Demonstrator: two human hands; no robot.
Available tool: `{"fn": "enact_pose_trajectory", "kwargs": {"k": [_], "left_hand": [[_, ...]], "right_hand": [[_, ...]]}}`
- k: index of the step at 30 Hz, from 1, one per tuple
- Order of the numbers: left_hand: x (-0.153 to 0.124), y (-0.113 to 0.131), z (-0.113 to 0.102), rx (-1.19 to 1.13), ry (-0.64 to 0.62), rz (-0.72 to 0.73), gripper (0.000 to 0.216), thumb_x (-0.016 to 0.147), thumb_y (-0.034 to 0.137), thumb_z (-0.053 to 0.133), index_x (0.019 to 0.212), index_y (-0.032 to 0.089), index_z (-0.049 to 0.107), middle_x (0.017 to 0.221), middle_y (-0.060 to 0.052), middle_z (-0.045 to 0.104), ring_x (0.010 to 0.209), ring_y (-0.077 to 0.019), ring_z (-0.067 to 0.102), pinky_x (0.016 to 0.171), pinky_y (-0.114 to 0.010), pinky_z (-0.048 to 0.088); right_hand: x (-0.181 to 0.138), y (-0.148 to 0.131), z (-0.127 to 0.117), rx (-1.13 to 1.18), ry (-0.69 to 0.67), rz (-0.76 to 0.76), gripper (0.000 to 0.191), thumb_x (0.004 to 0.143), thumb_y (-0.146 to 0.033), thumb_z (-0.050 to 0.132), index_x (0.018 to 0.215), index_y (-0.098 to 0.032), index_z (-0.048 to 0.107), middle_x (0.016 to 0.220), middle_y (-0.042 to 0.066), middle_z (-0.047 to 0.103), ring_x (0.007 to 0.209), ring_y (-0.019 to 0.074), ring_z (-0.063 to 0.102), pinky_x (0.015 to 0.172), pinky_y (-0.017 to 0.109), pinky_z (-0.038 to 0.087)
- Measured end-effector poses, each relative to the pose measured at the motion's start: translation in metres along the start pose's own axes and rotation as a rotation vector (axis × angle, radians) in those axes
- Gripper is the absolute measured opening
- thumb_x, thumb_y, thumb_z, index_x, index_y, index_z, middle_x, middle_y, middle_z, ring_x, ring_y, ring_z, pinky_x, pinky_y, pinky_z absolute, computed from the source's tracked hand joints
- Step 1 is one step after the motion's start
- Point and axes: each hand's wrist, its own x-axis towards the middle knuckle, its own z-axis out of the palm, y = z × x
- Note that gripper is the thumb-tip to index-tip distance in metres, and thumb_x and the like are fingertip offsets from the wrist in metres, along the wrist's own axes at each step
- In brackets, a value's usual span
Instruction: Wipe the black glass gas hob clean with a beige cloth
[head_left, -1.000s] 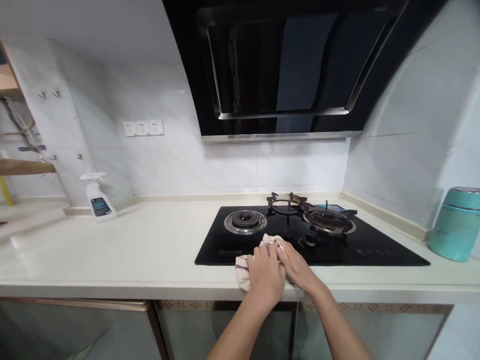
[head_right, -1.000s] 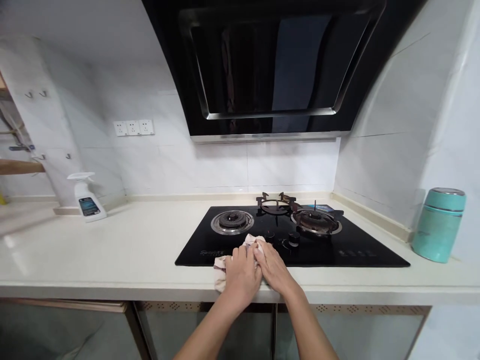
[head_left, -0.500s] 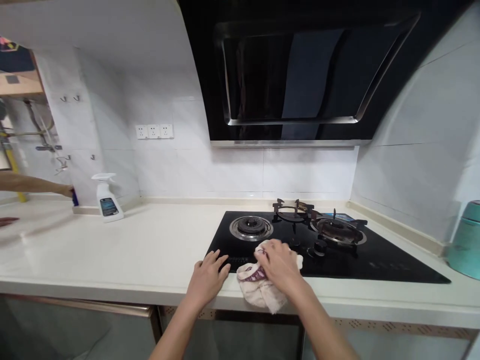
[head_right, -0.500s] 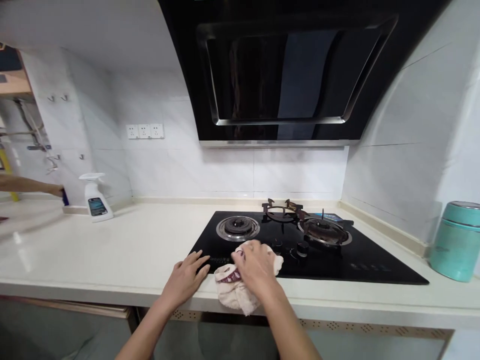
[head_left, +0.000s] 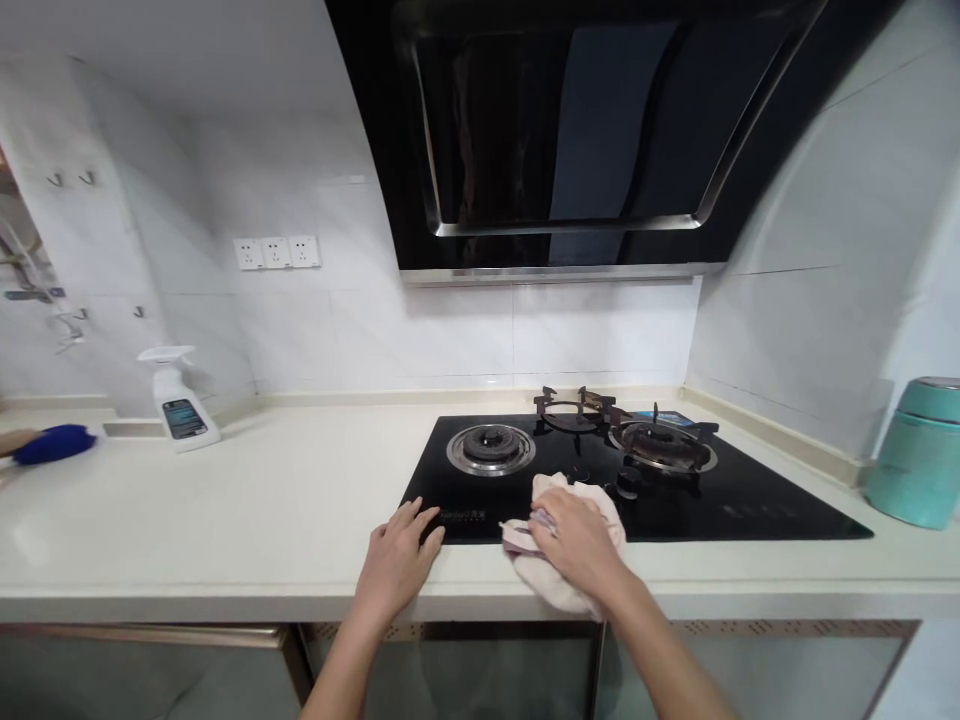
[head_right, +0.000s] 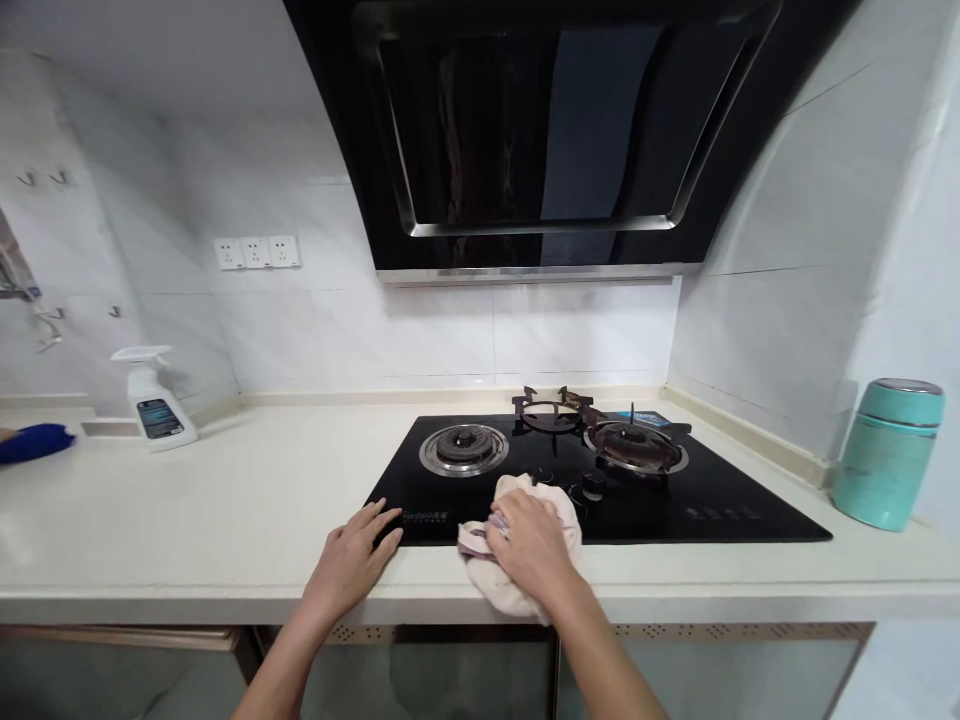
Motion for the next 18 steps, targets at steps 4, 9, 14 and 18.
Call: {"fn": "enact_pose_trajectory", "kwargs": {"k": [4, 9, 14, 18], "left_hand": [[-0.001, 0.002, -0.002, -0.006, -0.011, -0.011, 0.047, 0.104, 0.040, 0.043, 0.143, 0.024, 0.064, 0.162, -0.010, 0.049, 0.151, -0.0299, 0.043, 0.119, -0.052, 0.039], [-0.002, 0.008, -0.001, 0.015, 0.004, -0.017, 0.046, 0.104, 0.039, 0.043, 0.142, 0.024, 0.065, 0.161, -0.011, 0.049, 0.151, -0.0292, 0.043, 0.119, -0.052, 0.039], [-0.002, 0.013, -0.002, 0.021, 0.035, -0.021, 0.044, 0.103, 0.037, 0.046, 0.139, 0.023, 0.066, 0.159, -0.013, 0.052, 0.150, -0.0305, 0.045, 0.118, -0.053, 0.040], [-0.002, 0.014, -0.004, 0.018, 0.018, -0.020, 0.043, 0.104, 0.038, 0.046, 0.139, 0.024, 0.066, 0.160, -0.012, 0.051, 0.150, -0.0287, 0.044, 0.118, -0.052, 0.040]], "right_hand": [[-0.033, 0.049, -0.029, -0.052, 0.054, -0.010, 0.022, 0.099, -0.031, 0.045, 0.100, -0.025, 0.066, 0.111, 0.004, 0.069, 0.106, 0.0237, 0.061, 0.095, 0.041, 0.036], [-0.047, 0.074, -0.051, -0.338, 0.144, 0.190, 0.027, 0.101, -0.033, 0.044, 0.105, -0.024, 0.068, 0.115, 0.009, 0.068, 0.112, 0.0289, 0.060, 0.088, 0.041, 0.036], [-0.013, 0.024, -0.024, -0.412, 0.107, 0.275, 0.029, 0.103, -0.035, 0.048, 0.104, -0.022, 0.073, 0.111, 0.012, 0.069, 0.108, 0.0326, 0.058, 0.089, 0.045, 0.037], [0.010, -0.024, -0.001, -0.170, 0.059, 0.108, 0.023, 0.101, -0.036, 0.054, 0.106, -0.024, 0.074, 0.123, 0.010, 0.068, 0.118, 0.0333, 0.053, 0.098, 0.050, 0.037]]}}
